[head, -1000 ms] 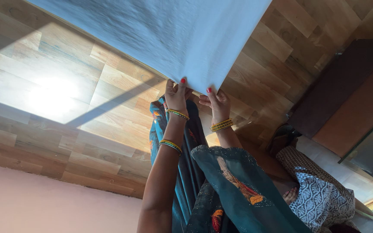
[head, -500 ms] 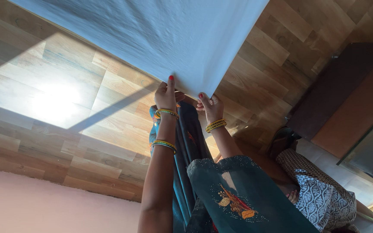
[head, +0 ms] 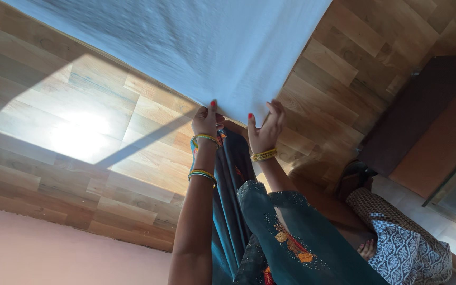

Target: The person smooths and tucks a white bedsheet onto a mattress, working along the edges to ensure a tight fit. She uses both hands to pull the fabric taut and fold the excess under the mattress, moving systematically around the bed.

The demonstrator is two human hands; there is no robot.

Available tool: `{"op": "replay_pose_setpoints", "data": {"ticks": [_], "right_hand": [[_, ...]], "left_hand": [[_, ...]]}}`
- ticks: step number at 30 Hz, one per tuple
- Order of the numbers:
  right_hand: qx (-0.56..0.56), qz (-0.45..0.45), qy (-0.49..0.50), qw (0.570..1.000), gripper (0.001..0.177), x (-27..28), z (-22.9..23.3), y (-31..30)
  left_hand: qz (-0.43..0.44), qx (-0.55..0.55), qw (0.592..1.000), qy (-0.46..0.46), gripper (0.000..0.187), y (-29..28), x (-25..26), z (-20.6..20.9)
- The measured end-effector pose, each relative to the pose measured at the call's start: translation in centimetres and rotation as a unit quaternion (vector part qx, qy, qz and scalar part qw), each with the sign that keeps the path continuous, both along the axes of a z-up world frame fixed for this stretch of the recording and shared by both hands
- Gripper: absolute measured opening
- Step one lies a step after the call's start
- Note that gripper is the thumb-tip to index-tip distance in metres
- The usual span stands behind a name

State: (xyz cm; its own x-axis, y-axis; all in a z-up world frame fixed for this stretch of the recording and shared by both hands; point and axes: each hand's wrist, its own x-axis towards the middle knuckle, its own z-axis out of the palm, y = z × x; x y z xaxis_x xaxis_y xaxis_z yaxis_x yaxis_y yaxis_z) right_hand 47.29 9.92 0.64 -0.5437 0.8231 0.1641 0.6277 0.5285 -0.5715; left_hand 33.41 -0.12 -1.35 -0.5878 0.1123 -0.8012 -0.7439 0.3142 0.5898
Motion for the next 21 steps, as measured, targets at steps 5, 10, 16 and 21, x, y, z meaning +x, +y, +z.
{"op": "replay_pose_setpoints", "data": {"ticks": [5,10,16,21], "right_hand": [[0.056,0.148,-0.168,0.973,0.071,-5.4,2.2,1.0],[0.047,0.169,-0.24,0.955,0.08,-5.4,1.5,0.4],[0.041,0.187,-0.212,0.958,0.084,-5.1,0.1,0.9],[0.04,0.181,-0.211,0.96,0.084,-5.0,-0.8,0.6]], "left_hand": [[-0.142,-0.154,0.909,0.361,0.05,-0.3,-0.4,0.5],[-0.106,-0.089,0.98,0.145,0.045,-0.6,-1.0,-0.6],[-0.083,-0.061,0.99,0.1,0.042,-0.3,-1.6,-3.2],[-0.075,-0.049,0.991,0.097,0.038,-0.1,-1.5,-4.3]]}}
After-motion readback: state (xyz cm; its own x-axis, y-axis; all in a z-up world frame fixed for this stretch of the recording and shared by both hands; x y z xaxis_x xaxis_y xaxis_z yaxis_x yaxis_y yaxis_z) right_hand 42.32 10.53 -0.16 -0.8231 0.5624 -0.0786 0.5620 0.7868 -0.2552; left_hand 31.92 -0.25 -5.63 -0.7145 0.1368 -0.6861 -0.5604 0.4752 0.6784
